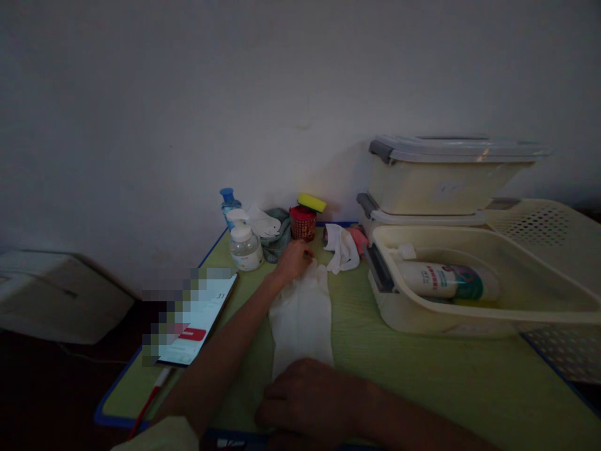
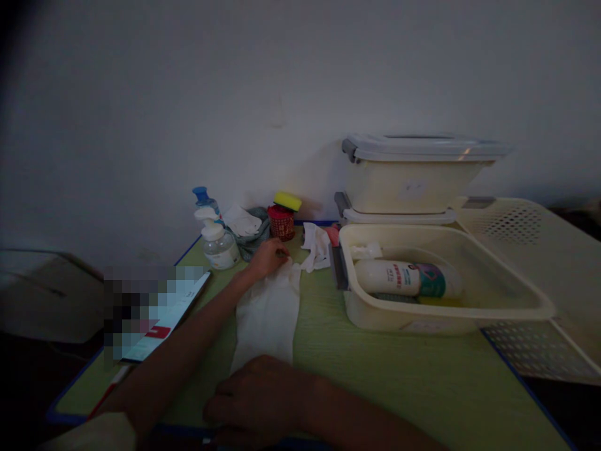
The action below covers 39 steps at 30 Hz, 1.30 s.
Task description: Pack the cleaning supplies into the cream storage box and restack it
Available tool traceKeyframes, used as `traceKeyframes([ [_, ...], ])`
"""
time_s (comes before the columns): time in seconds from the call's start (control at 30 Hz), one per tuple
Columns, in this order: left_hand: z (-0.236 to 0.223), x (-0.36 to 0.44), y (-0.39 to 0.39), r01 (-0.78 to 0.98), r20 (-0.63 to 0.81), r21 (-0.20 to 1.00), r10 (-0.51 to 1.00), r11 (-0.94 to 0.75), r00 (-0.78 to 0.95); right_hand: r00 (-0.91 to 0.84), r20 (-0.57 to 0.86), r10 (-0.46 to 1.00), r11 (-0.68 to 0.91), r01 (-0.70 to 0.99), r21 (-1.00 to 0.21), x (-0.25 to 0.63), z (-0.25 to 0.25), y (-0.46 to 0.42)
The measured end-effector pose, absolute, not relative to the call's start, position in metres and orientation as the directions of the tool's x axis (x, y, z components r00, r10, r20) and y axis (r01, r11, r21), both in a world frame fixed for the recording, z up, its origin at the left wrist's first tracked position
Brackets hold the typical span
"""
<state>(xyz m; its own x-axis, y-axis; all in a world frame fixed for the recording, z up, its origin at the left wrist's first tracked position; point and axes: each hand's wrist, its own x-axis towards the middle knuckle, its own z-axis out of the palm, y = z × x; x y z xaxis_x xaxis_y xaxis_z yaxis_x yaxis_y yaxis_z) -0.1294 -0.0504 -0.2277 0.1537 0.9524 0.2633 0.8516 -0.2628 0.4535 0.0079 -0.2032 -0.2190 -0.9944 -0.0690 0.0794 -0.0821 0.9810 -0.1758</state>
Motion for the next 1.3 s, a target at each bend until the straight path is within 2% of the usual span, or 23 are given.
traceKeyframes([
  [0.23,-0.223,-0.128,-0.054,0.851,0.208,0.483,0.971,-0.208,0.119,-0.993,0.092,-0.07,0.981,-0.085,-0.172,0.008,-0.22,-0.204],
  [0.6,-0.225,-0.131,-0.051,0.88,0.194,0.443,0.977,-0.17,0.091,-0.991,0.106,-0.076,0.978,-0.094,-0.184,0.008,-0.222,-0.202],
  [1.3,-0.231,-0.138,-0.044,0.872,0.162,0.42,0.966,-0.252,0.201,-0.989,0.129,-0.072,0.976,-0.096,-0.193,0.009,-0.225,-0.203],
])
